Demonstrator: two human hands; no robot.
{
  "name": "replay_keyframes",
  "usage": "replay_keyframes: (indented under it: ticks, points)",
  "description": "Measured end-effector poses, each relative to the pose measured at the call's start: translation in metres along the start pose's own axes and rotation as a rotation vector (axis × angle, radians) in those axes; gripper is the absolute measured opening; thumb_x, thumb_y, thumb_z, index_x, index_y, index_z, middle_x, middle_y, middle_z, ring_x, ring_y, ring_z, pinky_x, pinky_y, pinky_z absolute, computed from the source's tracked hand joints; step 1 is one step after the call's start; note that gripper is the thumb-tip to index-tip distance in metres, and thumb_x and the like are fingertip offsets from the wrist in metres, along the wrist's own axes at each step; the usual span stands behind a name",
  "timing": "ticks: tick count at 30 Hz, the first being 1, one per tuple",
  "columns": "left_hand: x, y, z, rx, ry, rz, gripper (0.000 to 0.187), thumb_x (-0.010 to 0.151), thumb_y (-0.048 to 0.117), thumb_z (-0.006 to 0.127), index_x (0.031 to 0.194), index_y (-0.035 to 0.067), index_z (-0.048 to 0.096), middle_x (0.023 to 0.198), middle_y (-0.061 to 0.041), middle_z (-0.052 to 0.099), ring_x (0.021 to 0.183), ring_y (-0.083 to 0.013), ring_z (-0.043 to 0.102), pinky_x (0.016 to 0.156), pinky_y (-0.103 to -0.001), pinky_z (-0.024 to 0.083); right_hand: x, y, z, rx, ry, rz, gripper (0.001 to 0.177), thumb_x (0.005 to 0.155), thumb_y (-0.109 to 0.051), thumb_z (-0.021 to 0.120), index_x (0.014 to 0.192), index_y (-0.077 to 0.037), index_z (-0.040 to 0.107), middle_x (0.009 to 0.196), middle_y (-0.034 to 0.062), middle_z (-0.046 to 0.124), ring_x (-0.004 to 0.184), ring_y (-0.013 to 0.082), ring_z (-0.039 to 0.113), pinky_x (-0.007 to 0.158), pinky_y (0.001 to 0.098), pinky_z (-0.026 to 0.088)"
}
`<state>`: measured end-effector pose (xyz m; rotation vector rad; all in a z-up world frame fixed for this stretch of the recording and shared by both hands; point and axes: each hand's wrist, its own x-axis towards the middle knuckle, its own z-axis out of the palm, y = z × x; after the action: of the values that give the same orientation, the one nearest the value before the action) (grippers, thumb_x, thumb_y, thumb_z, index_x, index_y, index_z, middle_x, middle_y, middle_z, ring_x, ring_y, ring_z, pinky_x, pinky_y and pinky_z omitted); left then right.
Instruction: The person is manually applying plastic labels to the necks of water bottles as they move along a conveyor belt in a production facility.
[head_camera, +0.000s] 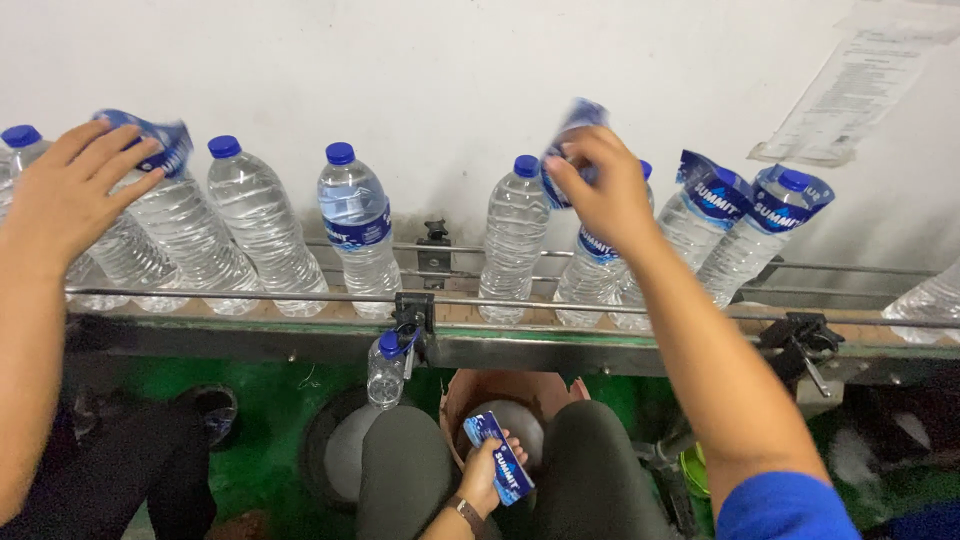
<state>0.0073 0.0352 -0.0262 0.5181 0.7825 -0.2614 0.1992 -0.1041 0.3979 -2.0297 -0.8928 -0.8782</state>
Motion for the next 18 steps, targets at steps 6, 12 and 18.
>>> replay_keyframes:
  ticks: [6, 12, 18]
  points:
    - [-0.061, 0.056, 0.008, 0.275, 0.177, -0.031, 0.013, 0.103, 0.003, 0.064, 0.104, -0.005, 0.074, 0.093, -0.019, 0.077, 0.079, -0.0336, 0.071, 0.082, -0.048, 0.059, 0.045, 0.014, 0.053, -0.504, -0.338, 0.165, 0.029, 0.071, -0.034, 0.09, 0.093, -0.023, 0.074, 0.111, 0.0042, 0.054, 0.106, 0.0336, 0.05, 0.085, 0.0493, 0.039]
    - [-0.034, 0.084, -0.034, 0.538, 0.292, -0.077, 0.031, 0.094, 0.021, 0.077, 0.12, 0.004, 0.073, 0.109, -0.017, 0.077, 0.097, -0.0348, 0.073, 0.088, -0.051, 0.058, 0.017, -0.008, 0.047, 0.029, -0.107, 0.383, 0.053, 0.082, -0.04, 0.083, 0.127, -0.018, 0.063, 0.136, 0.0067, 0.051, 0.121, 0.0247, 0.054, 0.104, 0.039, 0.043]
    - [-0.007, 0.093, -0.06, 0.552, 0.266, -0.137, 0.042, 0.095, 0.024, 0.076, 0.132, 0.007, 0.066, 0.123, -0.018, 0.074, 0.112, -0.0386, 0.07, 0.099, -0.052, 0.053, -0.025, -0.007, 0.069, 0.17, -0.029, 0.62, 0.118, 0.069, -0.028, 0.092, 0.158, -0.016, 0.016, 0.162, 0.0131, 0.031, 0.14, 0.0276, 0.046, 0.115, 0.0391, 0.036]
